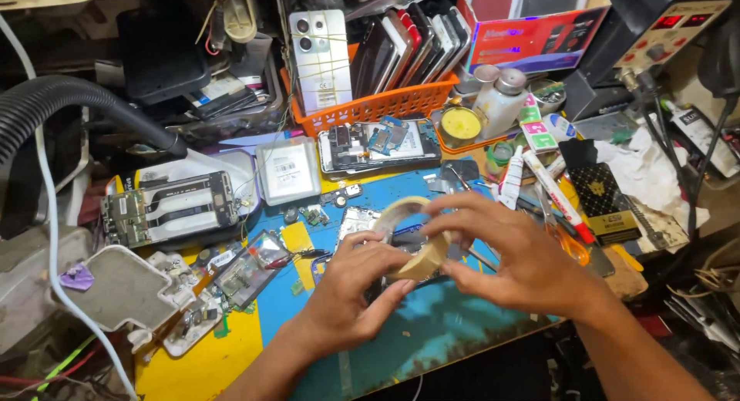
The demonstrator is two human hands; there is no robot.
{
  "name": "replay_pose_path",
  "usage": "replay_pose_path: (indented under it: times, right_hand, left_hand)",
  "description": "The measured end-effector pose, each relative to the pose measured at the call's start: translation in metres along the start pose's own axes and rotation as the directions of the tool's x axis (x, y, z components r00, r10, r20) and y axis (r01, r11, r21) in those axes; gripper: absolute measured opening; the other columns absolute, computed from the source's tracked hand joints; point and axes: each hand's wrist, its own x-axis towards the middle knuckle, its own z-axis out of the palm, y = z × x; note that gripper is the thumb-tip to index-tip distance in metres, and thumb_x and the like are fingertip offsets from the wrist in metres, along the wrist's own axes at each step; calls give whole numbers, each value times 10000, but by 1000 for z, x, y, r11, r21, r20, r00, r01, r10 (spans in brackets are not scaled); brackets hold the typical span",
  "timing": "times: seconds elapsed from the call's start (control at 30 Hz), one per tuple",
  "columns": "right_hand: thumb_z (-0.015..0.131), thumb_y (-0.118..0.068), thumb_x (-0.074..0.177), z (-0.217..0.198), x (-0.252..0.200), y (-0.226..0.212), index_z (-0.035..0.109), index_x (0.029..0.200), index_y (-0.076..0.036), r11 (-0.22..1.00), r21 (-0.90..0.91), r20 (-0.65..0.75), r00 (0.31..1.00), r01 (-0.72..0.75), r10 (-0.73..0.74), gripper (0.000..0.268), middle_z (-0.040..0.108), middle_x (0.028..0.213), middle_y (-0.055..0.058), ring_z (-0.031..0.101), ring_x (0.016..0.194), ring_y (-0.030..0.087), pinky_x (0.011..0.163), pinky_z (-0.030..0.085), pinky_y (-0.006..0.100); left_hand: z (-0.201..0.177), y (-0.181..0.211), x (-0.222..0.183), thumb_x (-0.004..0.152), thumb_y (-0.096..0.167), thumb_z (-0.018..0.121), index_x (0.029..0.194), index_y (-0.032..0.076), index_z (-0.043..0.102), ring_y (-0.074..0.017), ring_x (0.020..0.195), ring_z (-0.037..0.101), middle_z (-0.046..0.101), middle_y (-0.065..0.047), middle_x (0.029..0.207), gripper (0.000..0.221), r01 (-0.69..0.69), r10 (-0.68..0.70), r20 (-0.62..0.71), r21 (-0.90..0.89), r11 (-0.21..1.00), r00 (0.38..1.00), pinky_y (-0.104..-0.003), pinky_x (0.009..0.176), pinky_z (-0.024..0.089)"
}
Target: Removing the motherboard from a smartphone and cutting adhesive tape for repair.
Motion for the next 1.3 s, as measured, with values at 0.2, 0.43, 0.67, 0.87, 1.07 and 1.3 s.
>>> replay_pose_path:
  times: [0.2, 0.43, 0.67, 0.87, 1.07, 1.3]
  right_hand:
    - [812, -82, 855, 37, -7, -5, 733, 1095, -45, 977, -215, -430, 896, 16, -109, 255, 741, 1121, 98, 729, 1040, 208, 969, 528, 343]
    - [788, -6, 874, 51, -3, -6, 753, 958, -16, 950, -305, -489, 844, 72, -221, 92, 763, 950, 107, 720, 822, 250, 782, 561, 362]
    - [771, -17, 882, 51, -1, -4, 707, 934, -43, 916, -395, -435, 865, 66, -250, 87, 737, 924, 79, 674, 784, 247, 738, 526, 362]
    - [765, 18, 908, 61, -7, -2, 652, 1080, -26, 948, -314, -495, 843, 55, -213, 211, 748, 982, 89, 708, 826, 250, 786, 571, 346]
    - [693, 108, 863, 66, -1, 2, 514, 974, -49, 934, -343, -464, 848, 95, -257, 262, 707, 907, 97, 611, 729, 259, 710, 484, 371]
    - [602, 130, 809, 64, 2, 5, 431, 880, -78, 955, -273, -442, 867, 114, -229, 279, 610, 805, 65, 500, 668, 226, 665, 417, 340]
  left_hand:
    - [4, -10, -3, 966, 165, 663, 1102, 60, 681, -245, 810, 701, 763, -72, 995, 173, 49, -42, -157, 43, 998, 987, -435, 972, 470]
    - [5, -7, -3, 957, 146, 699, 1089, 60, 655, -247, 770, 681, 736, -51, 908, 163, 6, 13, -126, 151, 989, 992, -427, 916, 453]
    - [3, -5, -1, 956, 140, 703, 1097, 60, 657, -258, 770, 676, 737, -65, 919, 169, -15, 34, -108, 168, 986, 994, -405, 881, 430]
    - [4, -5, -2, 957, 147, 702, 1114, 64, 662, -260, 791, 683, 740, -57, 917, 182, -9, 29, -93, 204, 979, 995, -400, 855, 413]
    - [0, -2, 0, 981, 146, 664, 1151, 97, 662, -257, 757, 661, 699, -42, 856, 177, -22, 35, -44, 257, 966, 998, -383, 817, 371]
    - [3, -4, -1, 986, 158, 663, 1128, 103, 672, -260, 712, 646, 687, -39, 813, 153, -38, 52, -41, 282, 959, 998, -382, 804, 391]
